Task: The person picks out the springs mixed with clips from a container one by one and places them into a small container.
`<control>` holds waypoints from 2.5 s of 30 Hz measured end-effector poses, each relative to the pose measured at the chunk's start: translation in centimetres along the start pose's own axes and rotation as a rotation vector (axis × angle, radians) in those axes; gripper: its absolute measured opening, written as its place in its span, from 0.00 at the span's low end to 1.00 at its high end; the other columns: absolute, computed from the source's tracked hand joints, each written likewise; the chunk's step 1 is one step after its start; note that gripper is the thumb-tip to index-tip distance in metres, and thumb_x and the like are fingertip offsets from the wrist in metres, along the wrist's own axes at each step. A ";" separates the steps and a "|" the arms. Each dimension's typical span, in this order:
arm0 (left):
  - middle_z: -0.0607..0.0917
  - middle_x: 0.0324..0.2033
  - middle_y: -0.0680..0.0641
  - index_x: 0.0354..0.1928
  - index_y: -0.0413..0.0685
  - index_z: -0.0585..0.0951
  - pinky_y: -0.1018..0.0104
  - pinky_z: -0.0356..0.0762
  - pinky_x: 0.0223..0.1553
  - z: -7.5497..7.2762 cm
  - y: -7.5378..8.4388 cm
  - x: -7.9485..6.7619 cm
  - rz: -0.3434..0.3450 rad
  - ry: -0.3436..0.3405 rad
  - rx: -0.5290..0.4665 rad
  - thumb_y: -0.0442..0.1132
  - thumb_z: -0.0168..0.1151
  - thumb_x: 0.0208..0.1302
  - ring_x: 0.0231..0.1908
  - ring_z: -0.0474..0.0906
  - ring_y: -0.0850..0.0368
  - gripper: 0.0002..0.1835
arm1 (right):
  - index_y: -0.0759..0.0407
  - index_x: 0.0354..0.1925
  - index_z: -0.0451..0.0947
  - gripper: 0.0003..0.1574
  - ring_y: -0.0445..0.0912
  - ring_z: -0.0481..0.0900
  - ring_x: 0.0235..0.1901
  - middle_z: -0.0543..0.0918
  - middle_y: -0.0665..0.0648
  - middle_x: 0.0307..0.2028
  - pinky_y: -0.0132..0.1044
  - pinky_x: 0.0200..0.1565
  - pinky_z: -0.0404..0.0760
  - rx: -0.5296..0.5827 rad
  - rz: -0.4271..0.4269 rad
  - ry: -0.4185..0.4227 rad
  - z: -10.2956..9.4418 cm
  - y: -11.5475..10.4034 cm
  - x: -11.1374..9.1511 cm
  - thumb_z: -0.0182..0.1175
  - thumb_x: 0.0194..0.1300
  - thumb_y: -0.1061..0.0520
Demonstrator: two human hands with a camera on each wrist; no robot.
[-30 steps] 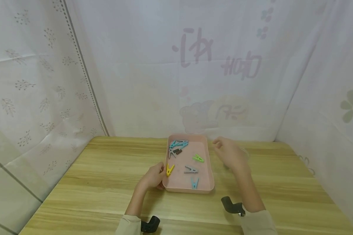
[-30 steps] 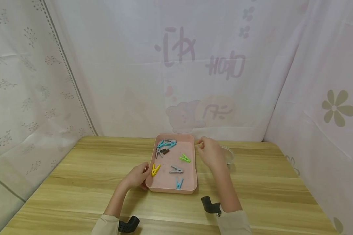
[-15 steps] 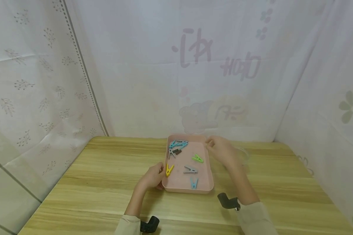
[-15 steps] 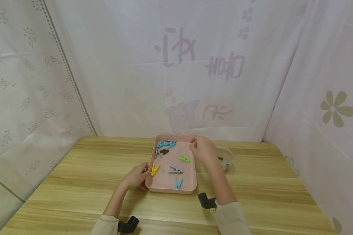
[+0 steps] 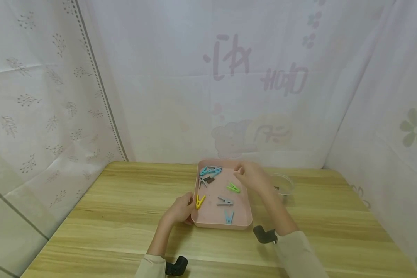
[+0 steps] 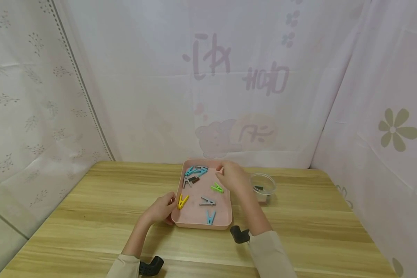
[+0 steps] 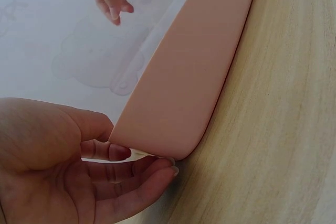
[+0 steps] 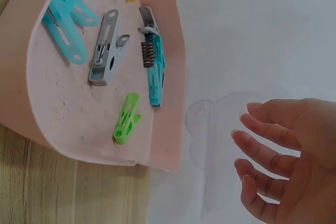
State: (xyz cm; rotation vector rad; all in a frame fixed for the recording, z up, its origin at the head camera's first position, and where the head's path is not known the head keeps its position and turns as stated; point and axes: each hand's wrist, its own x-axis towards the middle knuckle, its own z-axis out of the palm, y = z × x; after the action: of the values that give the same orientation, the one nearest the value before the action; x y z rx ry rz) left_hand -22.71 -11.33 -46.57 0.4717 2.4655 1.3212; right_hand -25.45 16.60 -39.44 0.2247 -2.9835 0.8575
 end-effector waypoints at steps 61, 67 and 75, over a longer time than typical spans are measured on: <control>0.80 0.28 0.39 0.38 0.39 0.71 0.57 0.87 0.22 0.0 0.0 0.9 0.010 0.017 -0.021 0.31 0.49 0.79 0.20 0.79 0.56 0.07 | 0.63 0.49 0.87 0.13 0.56 0.84 0.52 0.88 0.60 0.48 0.49 0.56 0.85 -0.074 -0.190 -0.182 5.2 -1.5 7.7 0.68 0.66 0.66; 0.80 0.27 0.39 0.38 0.39 0.71 0.58 0.87 0.22 0.1 0.0 1.0 0.001 0.020 -0.021 0.31 0.49 0.79 0.20 0.79 0.55 0.07 | 0.62 0.48 0.86 0.12 0.56 0.84 0.55 0.88 0.59 0.49 0.50 0.58 0.84 -0.083 -0.204 -0.201 5.7 -1.1 8.3 0.68 0.65 0.68; 0.79 0.27 0.39 0.38 0.39 0.71 0.58 0.87 0.22 0.1 0.0 1.0 0.007 0.017 -0.024 0.31 0.49 0.79 0.19 0.79 0.56 0.07 | 0.60 0.48 0.88 0.15 0.52 0.84 0.54 0.89 0.57 0.50 0.43 0.55 0.86 -0.132 -0.195 -0.220 6.5 -1.1 8.9 0.68 0.64 0.70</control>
State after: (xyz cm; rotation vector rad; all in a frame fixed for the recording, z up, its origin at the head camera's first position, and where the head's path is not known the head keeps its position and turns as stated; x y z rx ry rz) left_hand -23.59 -10.84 -46.74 0.4657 2.4613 1.3613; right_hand -34.04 11.05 -43.72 0.6317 -3.1308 0.6522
